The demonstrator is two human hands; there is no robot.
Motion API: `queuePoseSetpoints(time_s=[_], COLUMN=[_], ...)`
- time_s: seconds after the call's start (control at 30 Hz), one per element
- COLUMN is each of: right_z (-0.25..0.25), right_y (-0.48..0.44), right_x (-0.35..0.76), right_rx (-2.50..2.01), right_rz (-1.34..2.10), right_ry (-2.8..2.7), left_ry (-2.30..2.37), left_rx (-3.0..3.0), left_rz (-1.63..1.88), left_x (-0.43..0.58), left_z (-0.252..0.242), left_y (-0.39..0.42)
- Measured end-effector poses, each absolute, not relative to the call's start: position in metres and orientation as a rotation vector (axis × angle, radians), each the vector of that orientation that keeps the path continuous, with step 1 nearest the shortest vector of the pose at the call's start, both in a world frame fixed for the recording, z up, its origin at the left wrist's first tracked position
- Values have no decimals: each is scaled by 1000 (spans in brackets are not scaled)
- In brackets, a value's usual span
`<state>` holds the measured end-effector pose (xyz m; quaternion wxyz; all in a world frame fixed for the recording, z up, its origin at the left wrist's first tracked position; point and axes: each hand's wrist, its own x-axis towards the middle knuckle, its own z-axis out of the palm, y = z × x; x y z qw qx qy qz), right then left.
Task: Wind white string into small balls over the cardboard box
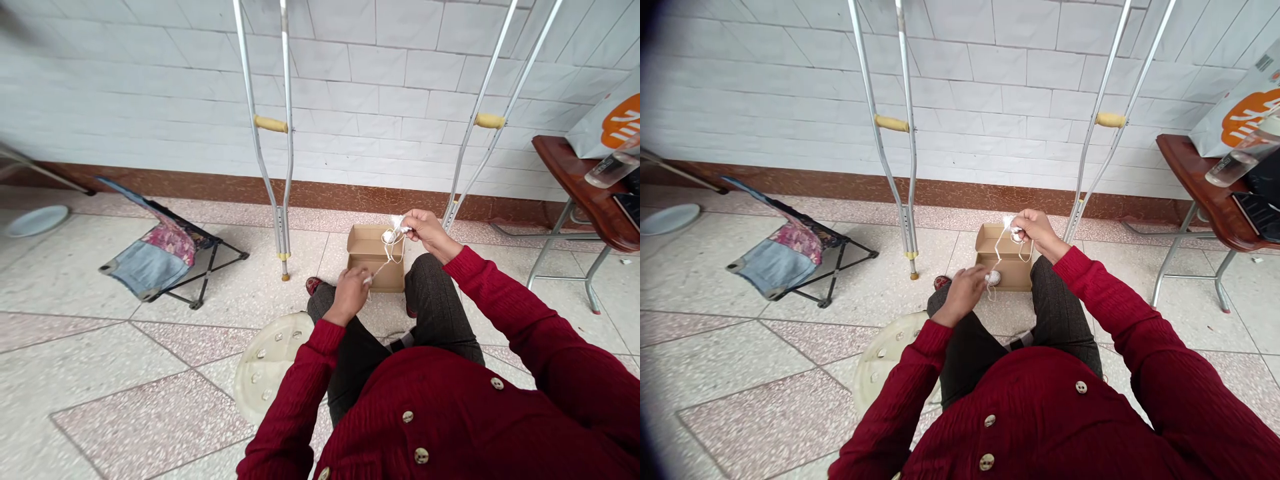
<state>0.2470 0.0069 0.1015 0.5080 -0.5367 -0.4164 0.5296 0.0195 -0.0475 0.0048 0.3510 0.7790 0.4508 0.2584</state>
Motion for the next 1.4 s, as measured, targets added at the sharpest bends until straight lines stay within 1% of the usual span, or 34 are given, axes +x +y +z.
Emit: queuePoseSetpoints(time_s=[0.07, 0.17, 0.27, 0.33, 0.53, 0.7, 0.77, 0.93, 1.03, 1.23, 1.4], right_z=[106, 106, 102, 99, 89, 81, 82, 88, 84, 68, 72], right_y=[3, -1, -2, -3, -6, 1, 4, 2, -3, -9, -5], right_x=[243, 236, 231, 231, 239, 244, 246, 254, 258, 257, 254], right_rx=[-1297, -1316, -1349, -1379, -1478, -1473, -1451, -1335, -1327, -1377, -1399], right_rz=[1262, 1225, 1165, 1111, 947, 906, 959, 1335, 1448, 1400, 1288], right_ry=[-1050, -1104, -1171, -1216, -1358, -1317, -1274, -1248, -1221, -1212, -1246], left_ry=[1304, 1162, 918, 862, 934, 857, 822, 778, 762, 683, 663], left_rx=[1943, 1644, 1334, 1208, 1244, 1159, 1132, 1198, 1248, 1219, 1209], left_rz=[908, 1152, 1203, 1209, 1106, 956, 893, 733, 648, 693, 658], left_x=[21, 38, 63, 77, 82, 73, 68, 46, 35, 33, 27], left_z=[13, 37, 55, 57, 50, 64, 70, 75, 72, 72, 65], left_y=[-37, -29, -33, -38, -50, -63, -68, -76, -80, -94, -91])
